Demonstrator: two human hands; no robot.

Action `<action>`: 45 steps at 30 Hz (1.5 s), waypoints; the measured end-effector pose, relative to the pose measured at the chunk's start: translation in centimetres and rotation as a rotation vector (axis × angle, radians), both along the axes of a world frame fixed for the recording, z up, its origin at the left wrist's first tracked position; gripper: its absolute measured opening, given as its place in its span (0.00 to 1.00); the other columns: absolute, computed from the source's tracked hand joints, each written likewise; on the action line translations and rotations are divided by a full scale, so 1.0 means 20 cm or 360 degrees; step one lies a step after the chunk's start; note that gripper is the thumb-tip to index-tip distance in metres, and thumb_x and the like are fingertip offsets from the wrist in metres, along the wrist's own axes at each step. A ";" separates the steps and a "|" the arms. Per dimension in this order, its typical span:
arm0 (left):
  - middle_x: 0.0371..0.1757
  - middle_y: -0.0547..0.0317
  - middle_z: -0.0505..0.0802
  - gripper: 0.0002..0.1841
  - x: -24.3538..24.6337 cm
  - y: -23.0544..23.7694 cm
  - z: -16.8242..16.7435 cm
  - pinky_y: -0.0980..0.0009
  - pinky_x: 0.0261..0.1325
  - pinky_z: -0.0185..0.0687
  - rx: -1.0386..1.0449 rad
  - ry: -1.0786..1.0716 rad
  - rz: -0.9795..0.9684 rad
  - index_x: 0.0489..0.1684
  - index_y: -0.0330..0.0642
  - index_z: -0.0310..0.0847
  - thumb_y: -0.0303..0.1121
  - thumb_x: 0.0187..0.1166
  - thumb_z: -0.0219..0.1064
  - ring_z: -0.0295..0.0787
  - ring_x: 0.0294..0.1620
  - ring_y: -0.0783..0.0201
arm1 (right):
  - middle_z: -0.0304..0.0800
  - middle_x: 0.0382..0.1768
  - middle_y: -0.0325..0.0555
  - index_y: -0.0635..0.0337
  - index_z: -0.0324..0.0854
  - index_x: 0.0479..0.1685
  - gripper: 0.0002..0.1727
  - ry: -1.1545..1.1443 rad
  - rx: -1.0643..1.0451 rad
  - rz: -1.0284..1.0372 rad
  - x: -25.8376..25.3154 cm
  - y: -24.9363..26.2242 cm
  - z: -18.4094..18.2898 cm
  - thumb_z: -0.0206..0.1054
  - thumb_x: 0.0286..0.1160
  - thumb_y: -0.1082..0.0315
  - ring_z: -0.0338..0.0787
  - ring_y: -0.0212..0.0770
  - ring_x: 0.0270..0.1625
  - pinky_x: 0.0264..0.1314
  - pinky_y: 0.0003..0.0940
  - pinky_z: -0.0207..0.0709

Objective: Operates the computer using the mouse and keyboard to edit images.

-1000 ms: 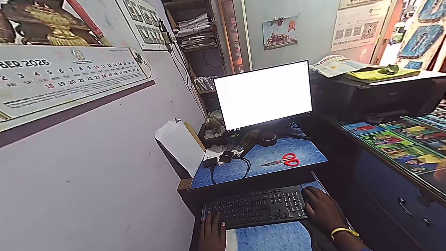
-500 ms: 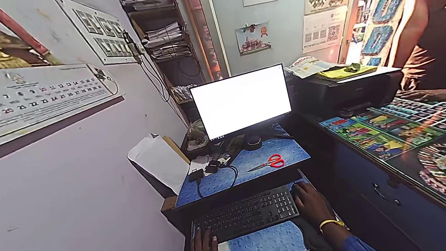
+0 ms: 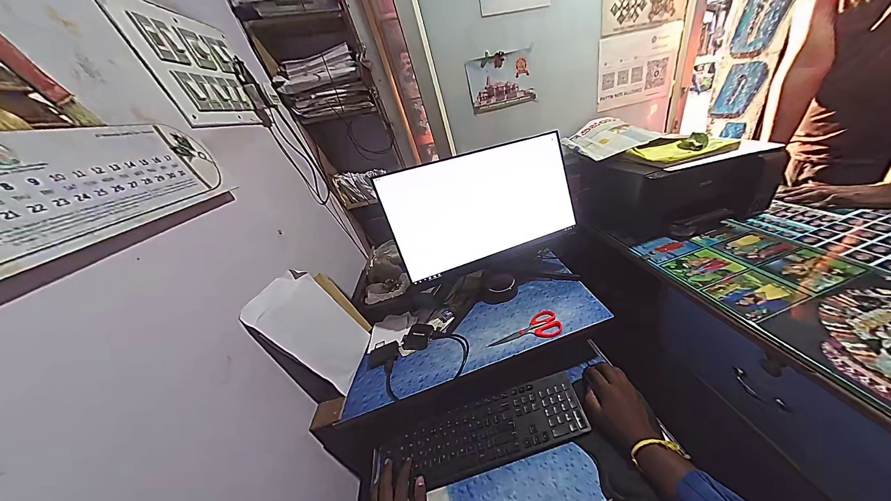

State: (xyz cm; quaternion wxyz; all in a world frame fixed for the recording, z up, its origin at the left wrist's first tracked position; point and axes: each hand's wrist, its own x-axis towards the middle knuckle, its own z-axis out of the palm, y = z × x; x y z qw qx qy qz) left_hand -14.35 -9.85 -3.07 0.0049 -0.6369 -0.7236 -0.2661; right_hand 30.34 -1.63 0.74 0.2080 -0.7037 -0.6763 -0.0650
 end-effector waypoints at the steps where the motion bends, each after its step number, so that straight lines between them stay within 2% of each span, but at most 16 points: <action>1: 0.88 0.34 0.68 0.28 0.00 0.00 0.00 0.39 0.87 0.58 -0.0010 -0.0006 0.0004 0.77 0.43 0.79 0.50 0.88 0.50 0.61 0.88 0.31 | 0.85 0.71 0.50 0.47 0.87 0.64 0.25 0.0010 -0.0001 -0.0028 0.00 0.00 0.00 0.55 0.75 0.52 0.82 0.51 0.75 0.72 0.48 0.80; 7: 0.89 0.35 0.67 0.29 -0.01 0.01 -0.05 0.39 0.87 0.57 -0.0005 -0.0005 0.0005 0.78 0.44 0.78 0.52 0.88 0.49 0.60 0.89 0.32 | 0.82 0.74 0.51 0.49 0.85 0.68 0.24 0.0072 -0.0021 -0.0096 -0.01 0.00 0.00 0.55 0.79 0.54 0.80 0.52 0.78 0.76 0.49 0.77; 12: 0.88 0.35 0.67 0.29 -0.01 0.01 -0.03 0.39 0.87 0.58 -0.0018 -0.0007 0.0013 0.78 0.44 0.78 0.51 0.87 0.50 0.59 0.89 0.31 | 0.81 0.76 0.49 0.48 0.84 0.71 0.26 0.0063 -0.0034 -0.0126 -0.01 0.01 0.00 0.52 0.81 0.51 0.79 0.50 0.79 0.78 0.48 0.76; 16: 0.88 0.34 0.67 0.28 -0.01 0.01 -0.05 0.40 0.88 0.55 -0.0025 -0.0007 0.0016 0.77 0.43 0.79 0.50 0.87 0.51 0.59 0.89 0.31 | 0.81 0.76 0.49 0.46 0.84 0.71 0.26 0.0072 -0.0005 -0.0128 -0.01 0.01 -0.03 0.52 0.81 0.50 0.79 0.50 0.79 0.75 0.48 0.78; 19: 0.88 0.34 0.67 0.28 0.00 0.01 -0.07 0.39 0.88 0.56 -0.0014 0.0010 0.0020 0.77 0.43 0.79 0.50 0.87 0.52 0.59 0.89 0.30 | 0.81 0.76 0.49 0.45 0.83 0.72 0.28 0.0069 -0.0016 -0.0133 0.00 0.00 -0.04 0.51 0.80 0.47 0.78 0.50 0.80 0.77 0.48 0.76; 25: 0.88 0.33 0.68 0.29 -0.01 0.00 -0.09 0.40 0.86 0.58 0.0062 0.0010 0.0020 0.77 0.43 0.78 0.51 0.87 0.51 0.61 0.88 0.31 | 0.79 0.78 0.49 0.47 0.82 0.73 0.28 0.0105 -0.0033 -0.0129 0.00 0.01 -0.07 0.50 0.80 0.49 0.77 0.52 0.81 0.78 0.49 0.75; 35: 0.88 0.33 0.67 0.29 -0.02 0.02 -0.08 0.38 0.86 0.59 0.0042 -0.0001 0.0010 0.77 0.43 0.79 0.51 0.86 0.51 0.61 0.88 0.30 | 0.81 0.76 0.49 0.47 0.83 0.71 0.28 0.0115 0.0001 -0.0117 0.00 0.01 -0.04 0.49 0.79 0.51 0.78 0.51 0.80 0.76 0.49 0.77; 45: 0.88 0.32 0.67 0.29 -0.03 0.02 -0.10 0.39 0.86 0.60 0.0089 0.0037 -0.0021 0.77 0.43 0.78 0.52 0.87 0.49 0.62 0.88 0.30 | 0.80 0.76 0.49 0.47 0.83 0.71 0.27 0.0083 -0.0028 -0.0103 0.00 0.02 -0.05 0.48 0.79 0.51 0.77 0.51 0.81 0.78 0.49 0.75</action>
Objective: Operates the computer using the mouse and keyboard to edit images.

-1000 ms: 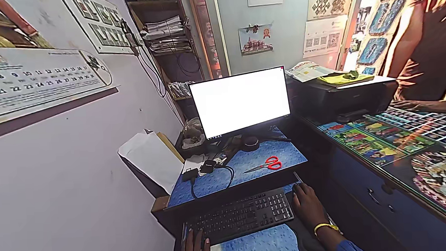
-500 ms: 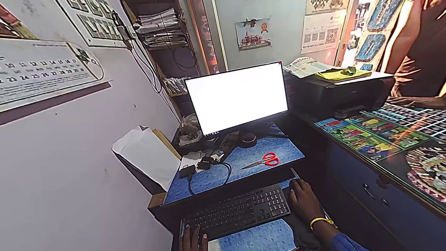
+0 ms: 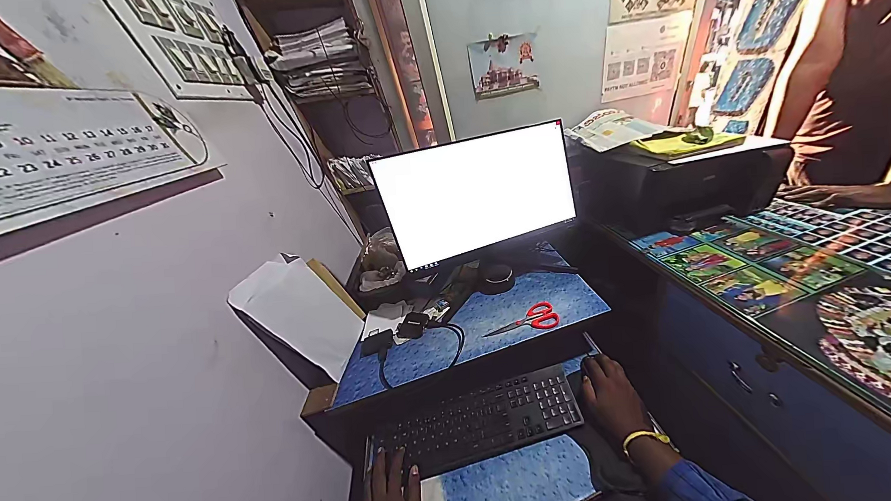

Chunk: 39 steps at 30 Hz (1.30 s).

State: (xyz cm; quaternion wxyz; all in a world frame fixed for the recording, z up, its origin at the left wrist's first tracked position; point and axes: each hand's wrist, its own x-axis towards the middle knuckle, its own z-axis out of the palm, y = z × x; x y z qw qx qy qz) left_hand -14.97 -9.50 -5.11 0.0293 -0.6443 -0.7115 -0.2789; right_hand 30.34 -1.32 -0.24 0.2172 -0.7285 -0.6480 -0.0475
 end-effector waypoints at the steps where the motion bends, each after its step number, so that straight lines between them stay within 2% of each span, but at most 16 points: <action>1: 0.88 0.32 0.67 0.29 0.00 0.00 -0.01 0.39 0.86 0.60 0.0011 0.0004 -0.0003 0.77 0.43 0.78 0.52 0.87 0.49 0.62 0.87 0.30 | 0.81 0.76 0.48 0.47 0.83 0.71 0.27 -0.0001 -0.0004 0.0000 0.00 -0.01 0.00 0.49 0.79 0.50 0.77 0.50 0.81 0.78 0.48 0.75; 8: 0.88 0.34 0.67 0.30 0.00 0.00 -0.04 0.40 0.85 0.62 0.0020 0.0018 0.0031 0.76 0.43 0.79 0.53 0.87 0.48 0.63 0.87 0.32 | 0.80 0.76 0.48 0.46 0.83 0.71 0.27 0.0017 0.0019 -0.0012 0.00 -0.01 -0.01 0.51 0.79 0.50 0.78 0.50 0.79 0.76 0.49 0.76; 11: 0.89 0.37 0.66 0.30 0.00 0.01 -0.04 0.40 0.85 0.62 0.0012 -0.0024 0.0066 0.78 0.46 0.78 0.54 0.87 0.48 0.61 0.89 0.34 | 0.81 0.76 0.52 0.49 0.83 0.72 0.27 0.0041 0.0084 0.0022 0.01 0.01 -0.04 0.52 0.79 0.52 0.79 0.54 0.79 0.77 0.51 0.76; 17: 0.88 0.40 0.70 0.32 0.01 0.01 -0.06 0.42 0.85 0.63 0.0049 0.0001 0.0112 0.77 0.49 0.80 0.57 0.86 0.44 0.65 0.88 0.37 | 0.80 0.76 0.53 0.49 0.83 0.72 0.27 0.0011 0.0074 0.0033 0.01 0.00 -0.05 0.51 0.79 0.51 0.79 0.55 0.79 0.77 0.52 0.75; 26: 0.87 0.39 0.71 0.31 0.00 0.02 -0.05 0.42 0.84 0.64 0.0056 0.0017 0.0111 0.75 0.48 0.81 0.57 0.85 0.46 0.66 0.86 0.35 | 0.80 0.76 0.54 0.50 0.83 0.72 0.28 0.0007 0.0088 0.0034 0.01 0.01 -0.04 0.53 0.78 0.52 0.78 0.55 0.79 0.78 0.52 0.74; 29: 0.87 0.40 0.71 0.32 0.01 0.01 -0.05 0.43 0.84 0.65 0.0072 0.0017 0.0110 0.75 0.49 0.81 0.58 0.85 0.45 0.67 0.86 0.37 | 0.80 0.76 0.54 0.51 0.84 0.71 0.28 -0.0001 0.0086 0.0036 0.01 0.00 -0.04 0.53 0.78 0.51 0.79 0.56 0.79 0.78 0.53 0.74; 39: 0.88 0.41 0.71 0.32 0.00 0.02 -0.06 0.43 0.86 0.62 0.0070 0.0026 0.0109 0.75 0.49 0.81 0.58 0.85 0.44 0.65 0.88 0.37 | 0.80 0.76 0.54 0.51 0.83 0.71 0.27 0.0008 0.0092 0.0034 0.01 0.01 -0.05 0.54 0.78 0.52 0.79 0.55 0.79 0.78 0.53 0.75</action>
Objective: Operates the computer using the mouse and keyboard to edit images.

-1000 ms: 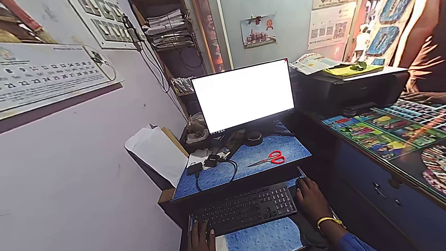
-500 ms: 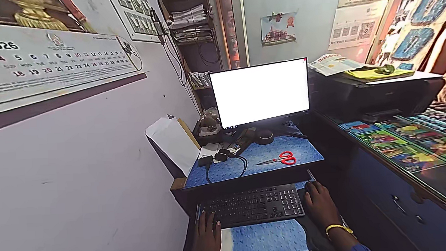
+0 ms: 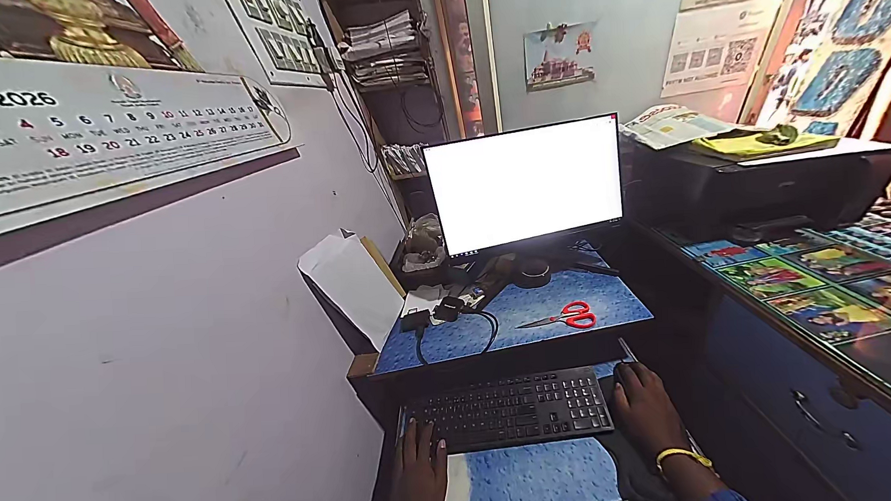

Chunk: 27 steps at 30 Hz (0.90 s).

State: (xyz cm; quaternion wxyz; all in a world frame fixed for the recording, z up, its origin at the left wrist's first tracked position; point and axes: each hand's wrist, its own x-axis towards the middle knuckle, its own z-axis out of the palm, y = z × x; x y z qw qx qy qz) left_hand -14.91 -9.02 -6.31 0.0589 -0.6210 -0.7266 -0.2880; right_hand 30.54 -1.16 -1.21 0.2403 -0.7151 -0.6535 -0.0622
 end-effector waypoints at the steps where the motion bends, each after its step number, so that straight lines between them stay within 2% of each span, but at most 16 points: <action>1: 0.87 0.41 0.71 0.32 0.00 0.00 -0.01 0.43 0.86 0.62 0.0018 0.0021 -0.0001 0.75 0.49 0.81 0.58 0.85 0.44 0.65 0.87 0.37 | 0.81 0.75 0.55 0.52 0.84 0.71 0.27 -0.0004 0.0022 0.0003 0.00 0.00 -0.01 0.54 0.78 0.52 0.79 0.56 0.78 0.76 0.53 0.75; 27: 0.87 0.42 0.72 0.32 0.00 0.01 -0.03 0.44 0.85 0.64 0.0008 0.0010 0.0033 0.76 0.50 0.81 0.58 0.84 0.43 0.67 0.87 0.37 | 0.82 0.73 0.53 0.51 0.84 0.70 0.27 -0.0046 0.0050 0.0010 0.01 0.02 -0.02 0.56 0.74 0.52 0.81 0.56 0.77 0.76 0.52 0.75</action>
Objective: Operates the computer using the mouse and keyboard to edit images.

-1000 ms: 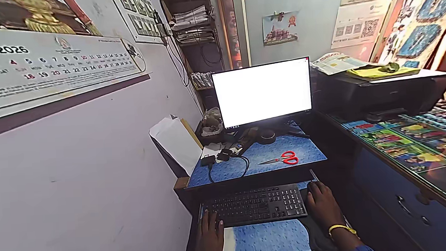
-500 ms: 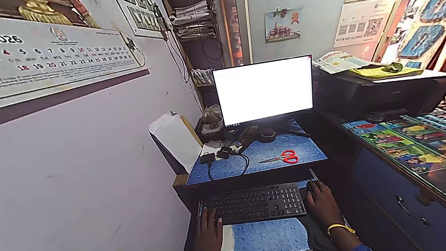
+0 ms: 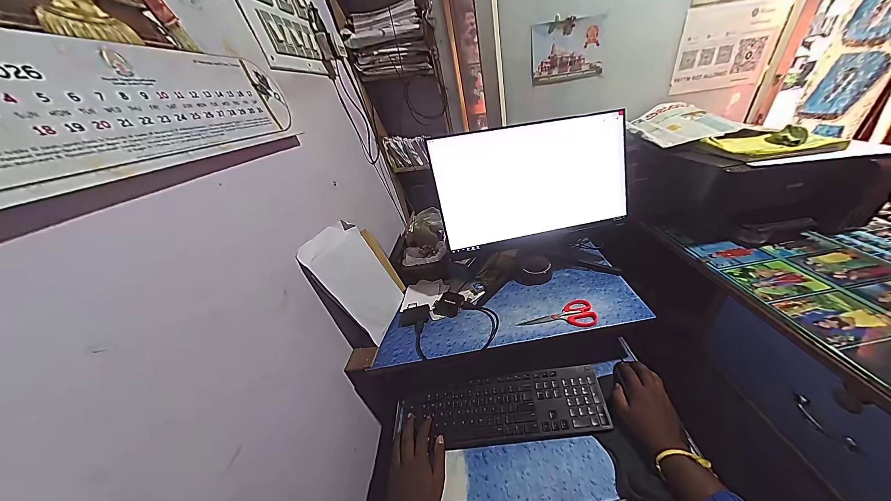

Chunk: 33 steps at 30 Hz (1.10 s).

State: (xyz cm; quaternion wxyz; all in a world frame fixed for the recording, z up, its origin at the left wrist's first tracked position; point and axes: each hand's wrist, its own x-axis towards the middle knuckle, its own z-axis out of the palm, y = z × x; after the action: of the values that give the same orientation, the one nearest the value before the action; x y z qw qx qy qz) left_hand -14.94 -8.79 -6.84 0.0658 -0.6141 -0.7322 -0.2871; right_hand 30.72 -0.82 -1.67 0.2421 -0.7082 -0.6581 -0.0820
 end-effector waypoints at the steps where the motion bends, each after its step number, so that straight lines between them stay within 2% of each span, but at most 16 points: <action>1: 0.87 0.42 0.72 0.32 0.00 0.00 0.00 0.44 0.85 0.64 0.0005 0.0000 0.0003 0.76 0.50 0.81 0.58 0.84 0.44 0.67 0.87 0.38 | 0.83 0.73 0.54 0.51 0.85 0.69 0.27 -0.0006 0.0013 0.0001 0.00 0.00 0.00 0.56 0.74 0.52 0.81 0.56 0.76 0.76 0.52 0.75; 5: 0.88 0.43 0.72 0.31 0.01 -0.01 0.02 0.42 0.83 0.66 0.0008 -0.0016 0.0011 0.75 0.51 0.81 0.57 0.84 0.45 0.67 0.87 0.39 | 0.81 0.75 0.55 0.52 0.83 0.72 0.27 0.0019 -0.0021 0.0009 0.00 0.00 0.00 0.57 0.76 0.53 0.79 0.57 0.79 0.78 0.54 0.74; 13: 0.87 0.43 0.72 0.32 0.01 -0.01 0.00 0.43 0.83 0.66 0.0051 0.0010 0.0002 0.75 0.52 0.81 0.58 0.85 0.43 0.68 0.86 0.38 | 0.82 0.74 0.54 0.51 0.83 0.70 0.27 0.0016 0.0042 0.0006 -0.01 -0.02 0.01 0.55 0.75 0.52 0.80 0.56 0.78 0.77 0.53 0.75; 16: 0.86 0.41 0.73 0.33 0.00 -0.01 0.01 0.43 0.83 0.66 0.0042 0.0020 -0.0002 0.75 0.50 0.81 0.58 0.85 0.43 0.68 0.86 0.38 | 0.82 0.75 0.55 0.55 0.83 0.71 0.29 -0.0005 0.0076 -0.0005 -0.01 -0.02 0.01 0.55 0.75 0.52 0.80 0.58 0.77 0.78 0.55 0.73; 20: 0.87 0.43 0.72 0.33 0.00 -0.01 0.01 0.43 0.84 0.65 0.0020 0.0010 0.0002 0.76 0.51 0.81 0.59 0.84 0.43 0.67 0.87 0.38 | 0.76 0.81 0.59 0.63 0.78 0.75 0.33 0.0018 0.0020 -0.0018 -0.01 -0.02 0.00 0.54 0.76 0.51 0.78 0.61 0.80 0.80 0.55 0.71; 27: 0.87 0.41 0.72 0.33 0.00 -0.01 0.01 0.43 0.83 0.66 0.0040 0.0039 0.0004 0.75 0.50 0.82 0.58 0.84 0.43 0.68 0.86 0.38 | 0.72 0.85 0.48 0.58 0.74 0.82 0.34 -0.0026 -0.0134 0.0166 -0.02 -0.05 0.05 0.57 0.77 0.50 0.76 0.52 0.84 0.81 0.51 0.73; 30: 0.87 0.42 0.72 0.33 0.00 -0.01 0.02 0.43 0.83 0.65 0.0038 0.0025 -0.0001 0.75 0.50 0.82 0.58 0.85 0.43 0.68 0.86 0.37 | 0.79 0.79 0.49 0.53 0.75 0.82 0.35 -0.0026 -0.0110 0.0287 -0.02 -0.06 0.06 0.58 0.72 0.51 0.79 0.51 0.81 0.81 0.51 0.73; 33: 0.87 0.41 0.72 0.33 0.00 -0.01 0.03 0.43 0.84 0.65 0.0030 0.0010 -0.0009 0.75 0.50 0.82 0.58 0.84 0.43 0.68 0.86 0.37 | 0.84 0.73 0.51 0.53 0.81 0.74 0.32 -0.0022 -0.0017 0.0306 -0.02 -0.05 0.06 0.59 0.70 0.51 0.82 0.52 0.76 0.76 0.52 0.77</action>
State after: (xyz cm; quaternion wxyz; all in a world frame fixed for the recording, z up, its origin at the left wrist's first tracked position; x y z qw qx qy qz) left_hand -14.90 -8.99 -6.31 0.0731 -0.6166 -0.7274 -0.2922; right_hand 30.31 -1.89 -0.54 0.2405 -0.6425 -0.7251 -0.0598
